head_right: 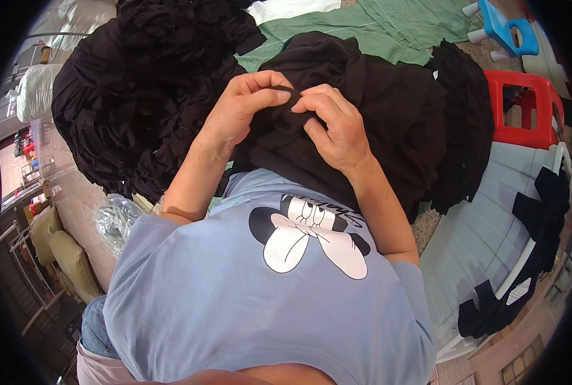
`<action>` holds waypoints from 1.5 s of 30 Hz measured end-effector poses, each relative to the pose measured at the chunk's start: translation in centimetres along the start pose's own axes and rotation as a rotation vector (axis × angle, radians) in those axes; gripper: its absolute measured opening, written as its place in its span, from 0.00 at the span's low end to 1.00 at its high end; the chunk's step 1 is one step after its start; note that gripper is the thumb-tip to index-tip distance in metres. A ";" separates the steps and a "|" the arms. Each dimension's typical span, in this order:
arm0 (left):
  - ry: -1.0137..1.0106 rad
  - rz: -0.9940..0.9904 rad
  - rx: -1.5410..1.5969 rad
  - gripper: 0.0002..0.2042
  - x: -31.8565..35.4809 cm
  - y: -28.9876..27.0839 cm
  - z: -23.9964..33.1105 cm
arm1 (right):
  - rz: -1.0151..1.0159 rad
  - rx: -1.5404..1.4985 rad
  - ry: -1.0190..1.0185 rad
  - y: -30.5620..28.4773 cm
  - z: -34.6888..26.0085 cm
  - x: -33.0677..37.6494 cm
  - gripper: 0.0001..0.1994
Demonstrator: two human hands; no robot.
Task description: Buttoning and inspecting black shirts in a textile workshop.
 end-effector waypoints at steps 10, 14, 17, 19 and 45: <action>0.060 0.096 0.025 0.05 0.0 0.9 0.0 | 0.213 0.491 -0.291 -1.1 -2.5 0.0 0.11; 0.085 0.072 -0.180 0.04 -0.3 1.0 0.4 | 0.192 0.601 -0.336 -0.7 -2.7 -0.3 0.07; 0.055 0.086 -0.159 0.04 -0.3 0.7 0.5 | 0.156 0.645 -0.285 -0.8 -2.1 -0.2 0.06; -0.026 0.078 -0.206 0.04 -0.3 0.7 0.5 | 0.127 0.662 -0.251 -0.9 -1.7 0.0 0.06; 0.578 0.021 -0.893 0.11 1.3 2.2 1.6 | 0.022 -0.094 0.236 0.5 1.9 0.4 0.16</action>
Point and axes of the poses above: each hand's wrist, its own x-axis away from the middle knuckle, its own y-axis out of the palm, z = x × y, the point moved 4 cm from there along -x, towards the middle knuckle, and after that the axes turned 6 degrees about -z, right-handed, at the moved point
